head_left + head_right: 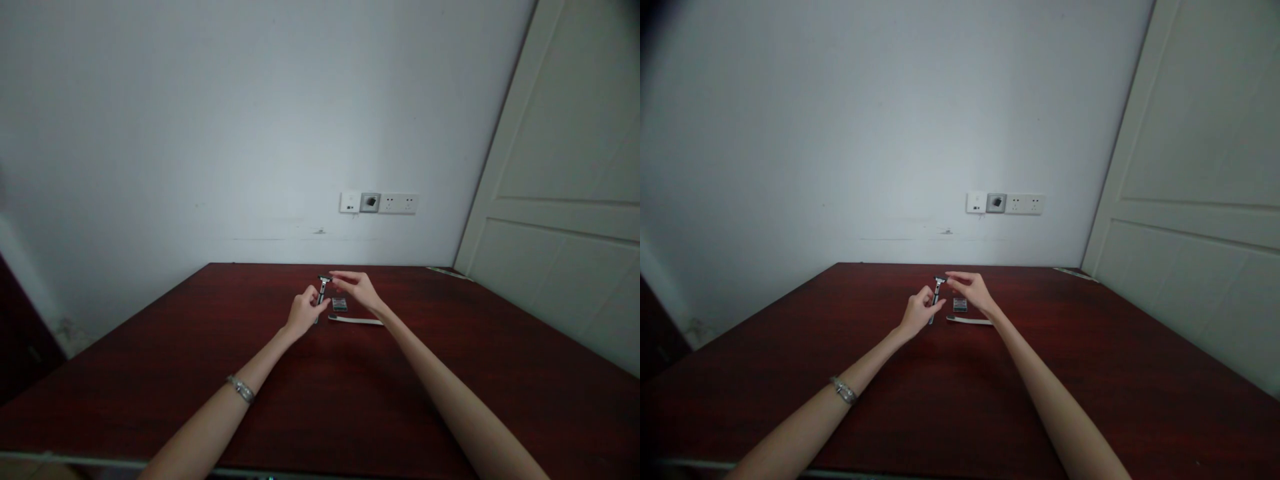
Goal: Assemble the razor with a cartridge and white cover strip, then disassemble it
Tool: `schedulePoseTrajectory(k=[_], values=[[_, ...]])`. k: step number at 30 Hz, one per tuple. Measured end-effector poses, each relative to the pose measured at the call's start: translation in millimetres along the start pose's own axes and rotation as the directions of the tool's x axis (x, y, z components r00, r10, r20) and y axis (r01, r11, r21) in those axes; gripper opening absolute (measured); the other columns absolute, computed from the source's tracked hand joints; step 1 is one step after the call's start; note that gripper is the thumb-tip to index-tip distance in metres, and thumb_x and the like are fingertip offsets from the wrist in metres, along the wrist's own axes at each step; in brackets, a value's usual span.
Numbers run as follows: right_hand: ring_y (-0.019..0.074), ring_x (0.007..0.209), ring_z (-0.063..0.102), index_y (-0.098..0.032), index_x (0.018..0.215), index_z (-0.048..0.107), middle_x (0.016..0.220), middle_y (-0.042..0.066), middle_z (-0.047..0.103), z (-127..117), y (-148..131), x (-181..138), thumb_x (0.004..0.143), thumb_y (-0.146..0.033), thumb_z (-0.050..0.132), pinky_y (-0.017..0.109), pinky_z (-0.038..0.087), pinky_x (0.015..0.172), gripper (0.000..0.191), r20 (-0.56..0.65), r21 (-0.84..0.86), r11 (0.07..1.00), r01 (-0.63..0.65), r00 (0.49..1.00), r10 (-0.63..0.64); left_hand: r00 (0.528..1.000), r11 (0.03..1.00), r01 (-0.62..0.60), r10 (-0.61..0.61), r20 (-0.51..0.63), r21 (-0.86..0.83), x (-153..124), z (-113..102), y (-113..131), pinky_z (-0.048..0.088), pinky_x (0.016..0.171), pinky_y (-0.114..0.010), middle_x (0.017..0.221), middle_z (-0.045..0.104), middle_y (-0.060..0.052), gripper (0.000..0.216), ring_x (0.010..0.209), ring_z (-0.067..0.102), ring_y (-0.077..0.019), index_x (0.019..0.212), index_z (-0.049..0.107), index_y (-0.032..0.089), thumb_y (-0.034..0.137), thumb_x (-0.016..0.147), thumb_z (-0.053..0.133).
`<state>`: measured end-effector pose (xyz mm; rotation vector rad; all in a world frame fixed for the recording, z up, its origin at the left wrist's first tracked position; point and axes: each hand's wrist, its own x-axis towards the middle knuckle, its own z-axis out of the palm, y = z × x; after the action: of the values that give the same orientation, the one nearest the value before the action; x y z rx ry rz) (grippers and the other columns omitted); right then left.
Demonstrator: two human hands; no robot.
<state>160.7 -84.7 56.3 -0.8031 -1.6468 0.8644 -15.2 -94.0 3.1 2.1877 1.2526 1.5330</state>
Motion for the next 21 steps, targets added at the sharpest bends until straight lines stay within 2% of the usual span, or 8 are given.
schedulePoseTrajectory(k=[2, 5, 8, 10, 15, 18, 21], values=[[0.0149, 0.067, 0.061, -0.013, 0.102, 0.067, 0.085, 0.008, 0.07, -3, 0, 1, 0.068, -0.04, 0.064, 0.03, 0.051, 0.065, 0.043, -0.03, 0.033, 0.999, -0.017, 0.999, 0.018, 1.0, 0.999, 0.026, -0.026, 0.015, -0.032, 1, -2, -1, 0.03, 0.047, -0.019, 0.049, 0.046, 0.007, 0.028, 0.045, 0.042, -0.0072, 0.065, 0.044, 0.018, 0.039, 0.073, 0.06], [0.0148, 0.066, 0.06, -0.011, 0.099, 0.067, 0.087, 0.01, 0.069, -7, 4, 3, 0.069, -0.043, 0.062, 0.026, 0.049, 0.058, 0.044, -0.078, 0.031, 0.998, -0.048, 0.996, 0.05, 0.991, 0.97, 0.124, -0.111, 0.074, -0.207, 5, -7, -1, 0.038, 0.049, -0.02, 0.057, 0.058, 0.002, 0.027, 0.047, 0.053, -0.0099, 0.073, 0.05, 0.017, 0.043, 0.077, 0.055], [0.0153, 0.062, 0.059, -0.01, 0.089, 0.069, 0.079, 0.011, 0.069, -9, 10, 4, 0.072, -0.046, 0.057, 0.023, 0.045, 0.048, 0.042, -0.129, -0.119, 0.988, -0.102, 0.988, 0.087, 0.98, 0.902, 0.198, -0.178, 0.086, -0.384, 13, -10, -1, 0.047, 0.056, -0.024, 0.072, 0.066, -0.006, 0.03, 0.06, 0.063, -0.0153, 0.079, 0.053, 0.015, 0.045, 0.079, 0.052], [0.0155, 0.059, 0.058, -0.01, 0.079, 0.069, 0.071, 0.009, 0.068, -7, 13, 3, 0.075, -0.046, 0.052, 0.023, 0.043, 0.048, 0.04, -0.138, -0.273, 0.955, -0.12, 0.987, 0.085, 0.974, 0.86, 0.226, -0.214, 0.081, -0.457, 18, -11, -3, 0.05, 0.063, -0.028, 0.079, 0.068, -0.011, 0.034, 0.072, 0.066, -0.0192, 0.083, 0.056, 0.013, 0.046, 0.078, 0.053], [0.0162, 0.066, 0.06, -0.015, 0.07, 0.069, 0.068, 0.005, 0.068, 6, 9, -5, 0.079, -0.046, 0.048, 0.024, 0.041, 0.06, 0.039, 0.019, -0.584, 0.811, -0.03, 0.999, 0.051, 0.937, 0.752, 0.344, -0.312, 0.157, -0.562, 26, -12, -9, 0.049, 0.074, -0.033, 0.083, 0.07, -0.014, 0.039, 0.082, 0.066, -0.0226, 0.092, 0.061, 0.01, 0.046, 0.075, 0.057], [0.0163, 0.068, 0.06, -0.019, 0.074, 0.069, 0.071, 0.003, 0.068, 20, 0, -12, 0.079, -0.051, 0.046, 0.024, 0.038, 0.059, 0.039, 0.114, -0.694, 0.719, 0.037, 0.992, 0.059, 0.909, 0.717, 0.414, -0.361, 0.209, -0.561, 24, -13, -5, 0.049, 0.071, -0.031, 0.083, 0.07, -0.014, 0.038, 0.083, 0.065, -0.0232, 0.091, 0.064, 0.01, 0.043, 0.073, 0.06], [0.017, 0.068, 0.061, -0.021, 0.072, 0.068, 0.072, 0.004, 0.068, 34, -6, -18, 0.079, -0.055, 0.045, 0.024, 0.037, 0.058, 0.042, 0.131, -0.774, 0.633, 0.032, 0.985, 0.111, 0.877, 0.661, 0.477, -0.398, 0.268, -0.579, 21, -15, 3, 0.048, 0.064, -0.029, 0.082, 0.07, -0.013, 0.037, 0.079, 0.065, -0.0227, 0.089, 0.066, 0.009, 0.042, 0.071, 0.061]])
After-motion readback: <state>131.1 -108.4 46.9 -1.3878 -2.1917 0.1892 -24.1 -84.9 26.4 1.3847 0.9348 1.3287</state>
